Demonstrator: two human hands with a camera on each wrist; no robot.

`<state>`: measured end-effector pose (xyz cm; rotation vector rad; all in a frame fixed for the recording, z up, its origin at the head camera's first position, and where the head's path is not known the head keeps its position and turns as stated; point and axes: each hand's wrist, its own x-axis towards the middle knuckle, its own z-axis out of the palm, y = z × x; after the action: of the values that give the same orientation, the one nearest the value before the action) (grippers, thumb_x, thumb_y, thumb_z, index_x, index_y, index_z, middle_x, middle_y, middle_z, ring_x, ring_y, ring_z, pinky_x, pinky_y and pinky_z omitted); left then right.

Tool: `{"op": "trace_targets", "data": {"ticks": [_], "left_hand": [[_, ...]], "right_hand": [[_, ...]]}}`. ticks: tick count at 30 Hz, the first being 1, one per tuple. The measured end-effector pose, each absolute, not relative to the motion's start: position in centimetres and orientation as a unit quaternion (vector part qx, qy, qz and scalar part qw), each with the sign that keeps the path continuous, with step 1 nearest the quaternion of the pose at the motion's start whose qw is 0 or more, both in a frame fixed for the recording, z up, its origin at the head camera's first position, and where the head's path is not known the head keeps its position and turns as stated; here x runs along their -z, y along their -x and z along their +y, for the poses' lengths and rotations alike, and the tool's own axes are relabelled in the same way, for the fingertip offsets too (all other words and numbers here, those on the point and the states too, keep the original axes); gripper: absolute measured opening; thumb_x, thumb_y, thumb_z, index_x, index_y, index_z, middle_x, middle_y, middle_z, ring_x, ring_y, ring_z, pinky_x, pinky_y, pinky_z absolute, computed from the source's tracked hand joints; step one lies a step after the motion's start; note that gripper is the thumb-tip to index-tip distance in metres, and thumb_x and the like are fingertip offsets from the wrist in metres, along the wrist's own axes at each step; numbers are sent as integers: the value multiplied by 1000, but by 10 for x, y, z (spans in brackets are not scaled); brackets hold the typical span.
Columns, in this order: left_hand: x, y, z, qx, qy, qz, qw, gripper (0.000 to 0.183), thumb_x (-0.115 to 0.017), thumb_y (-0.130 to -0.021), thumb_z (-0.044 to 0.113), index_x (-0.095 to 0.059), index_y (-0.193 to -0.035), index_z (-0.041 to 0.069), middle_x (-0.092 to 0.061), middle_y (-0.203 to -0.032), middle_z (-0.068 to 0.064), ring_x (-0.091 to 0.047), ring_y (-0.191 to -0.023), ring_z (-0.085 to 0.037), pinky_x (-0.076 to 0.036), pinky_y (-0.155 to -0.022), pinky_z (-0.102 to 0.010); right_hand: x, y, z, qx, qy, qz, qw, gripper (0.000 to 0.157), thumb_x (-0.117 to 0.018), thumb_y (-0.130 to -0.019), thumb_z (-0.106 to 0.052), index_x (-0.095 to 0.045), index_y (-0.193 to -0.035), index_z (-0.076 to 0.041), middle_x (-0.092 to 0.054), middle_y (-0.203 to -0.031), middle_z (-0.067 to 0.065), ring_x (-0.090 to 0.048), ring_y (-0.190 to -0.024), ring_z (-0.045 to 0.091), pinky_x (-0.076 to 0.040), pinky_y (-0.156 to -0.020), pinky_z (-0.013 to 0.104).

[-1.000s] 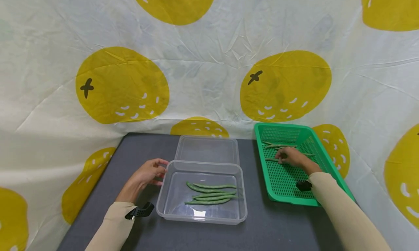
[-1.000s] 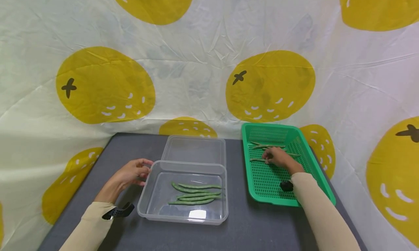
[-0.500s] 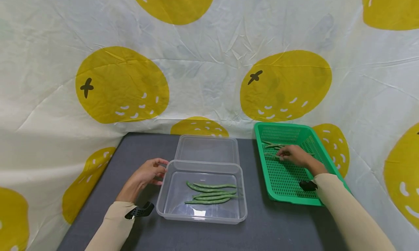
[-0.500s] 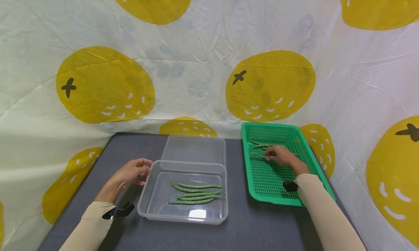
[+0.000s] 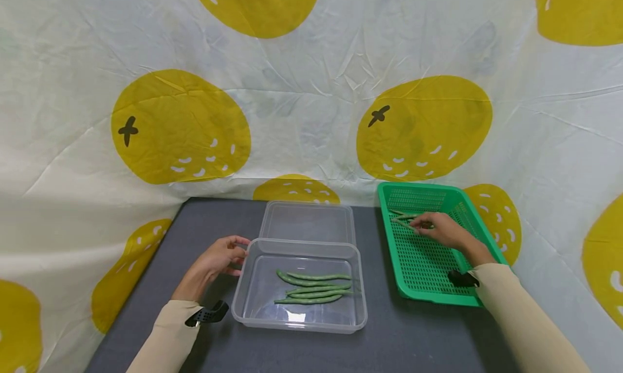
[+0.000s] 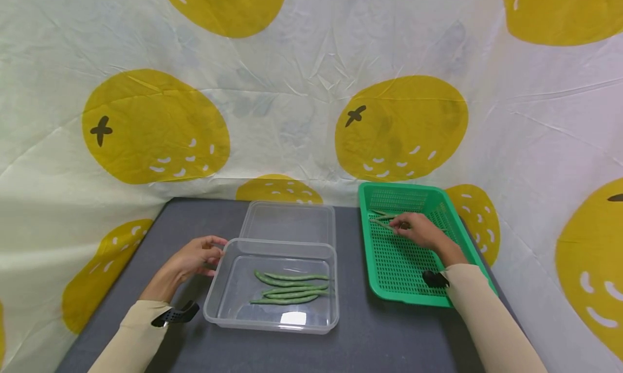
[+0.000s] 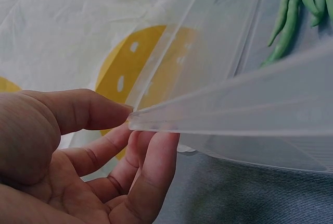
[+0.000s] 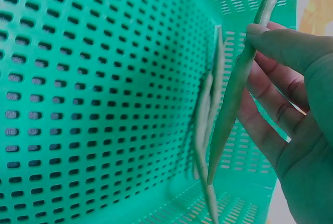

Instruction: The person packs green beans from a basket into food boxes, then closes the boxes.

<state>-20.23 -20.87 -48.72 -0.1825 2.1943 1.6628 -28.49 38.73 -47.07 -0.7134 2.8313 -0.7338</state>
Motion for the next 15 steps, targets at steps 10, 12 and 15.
{"op": "trace_targets", "data": {"ticks": [10,12,15], "left_hand": [[487,201,-209,-589,63,783,190,43,-59,-96,9,-53,-137,-2,-65,-110,-22,-68,-88,-27,-60,-67,-40],[488,201,-209,-590,64,782,190,43,-59,-96,9,-53,-137,-1,-65,-111,-22,-68,-88,-28,-60,-67,-40],[488,202,-209,-590,65,782,190,43,-59,-96,9,-53,-137,-2,-65,-110,-23,-67,-89,-28,-60,-66,-39]], "right_hand": [[454,276,375,248,251,934,50,25,-67,-99,-17,-72,-122,-9,-70,-109,1,-65,-97,20,-54,-84,43],[451,274,371,248,256,933,46,24,-68,-98,-17,-73,-121,-10,-70,-106,-1,-65,-95,18,-54,-82,41],[446,271,364,246,264,932,43,23,-69,-97,-17,-73,-119,-12,-69,-103,-4,-63,-93,15,-54,-80,38]]}}
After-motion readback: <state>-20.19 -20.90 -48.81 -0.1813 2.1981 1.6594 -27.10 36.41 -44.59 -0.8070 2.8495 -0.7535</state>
